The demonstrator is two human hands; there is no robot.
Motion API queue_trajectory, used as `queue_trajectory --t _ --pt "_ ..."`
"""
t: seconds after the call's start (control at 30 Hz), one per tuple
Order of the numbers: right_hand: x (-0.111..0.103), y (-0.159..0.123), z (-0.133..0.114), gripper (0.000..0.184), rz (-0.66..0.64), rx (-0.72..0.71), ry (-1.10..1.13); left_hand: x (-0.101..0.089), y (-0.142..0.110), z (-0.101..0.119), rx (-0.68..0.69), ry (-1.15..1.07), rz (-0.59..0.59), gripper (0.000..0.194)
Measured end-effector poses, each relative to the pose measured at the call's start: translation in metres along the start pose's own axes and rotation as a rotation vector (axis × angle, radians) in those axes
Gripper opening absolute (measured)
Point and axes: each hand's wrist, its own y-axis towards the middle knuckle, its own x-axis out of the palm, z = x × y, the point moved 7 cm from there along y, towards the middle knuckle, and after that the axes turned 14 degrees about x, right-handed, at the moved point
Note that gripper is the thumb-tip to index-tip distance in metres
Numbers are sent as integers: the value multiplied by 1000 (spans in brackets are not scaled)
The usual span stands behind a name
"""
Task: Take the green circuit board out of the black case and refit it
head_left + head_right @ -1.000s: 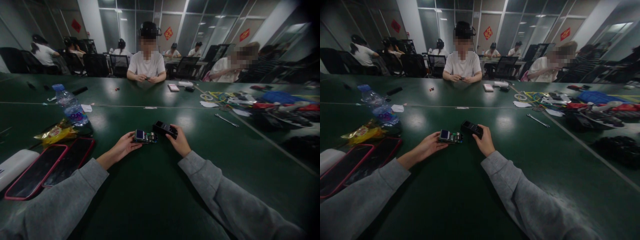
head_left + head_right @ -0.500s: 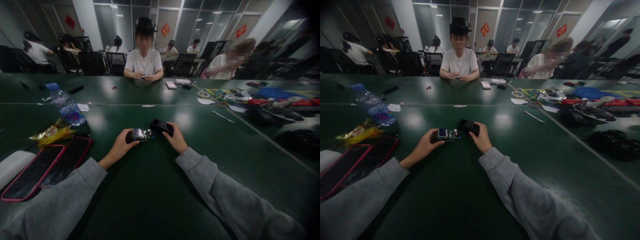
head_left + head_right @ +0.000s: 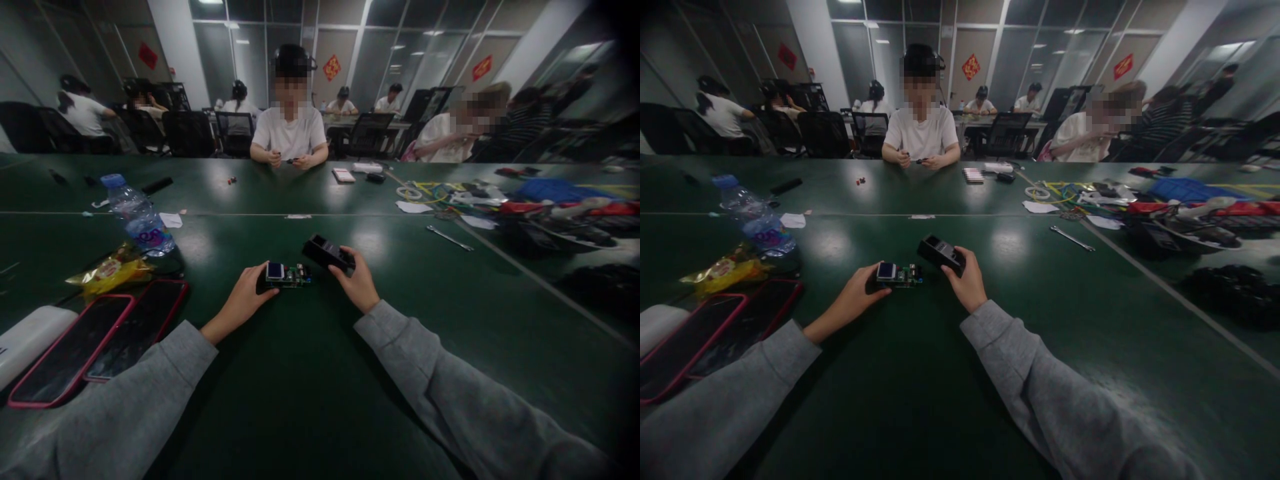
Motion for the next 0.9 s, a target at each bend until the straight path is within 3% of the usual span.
queue_trajectory --t 0.1,0.37,0.53,0.73,0.9 --pt "0 -9 -20 52 -4 -58 84 0 0 -2 -3 -25 3 57" --pt "34 -24 -61 50 -318 -259 65 0 4 -5 17 -54 60 55" --pt "43 -18 -56 52 -436 -278 23 3 4 -6 15 -46 45 53" --pt "55 -21 -42 57 -573 -234 -39 2 3 -5 5 -26 54 96" --pt "56 -23 -42 58 -592 -239 -20 5 6 9 51 -46 -14 98"
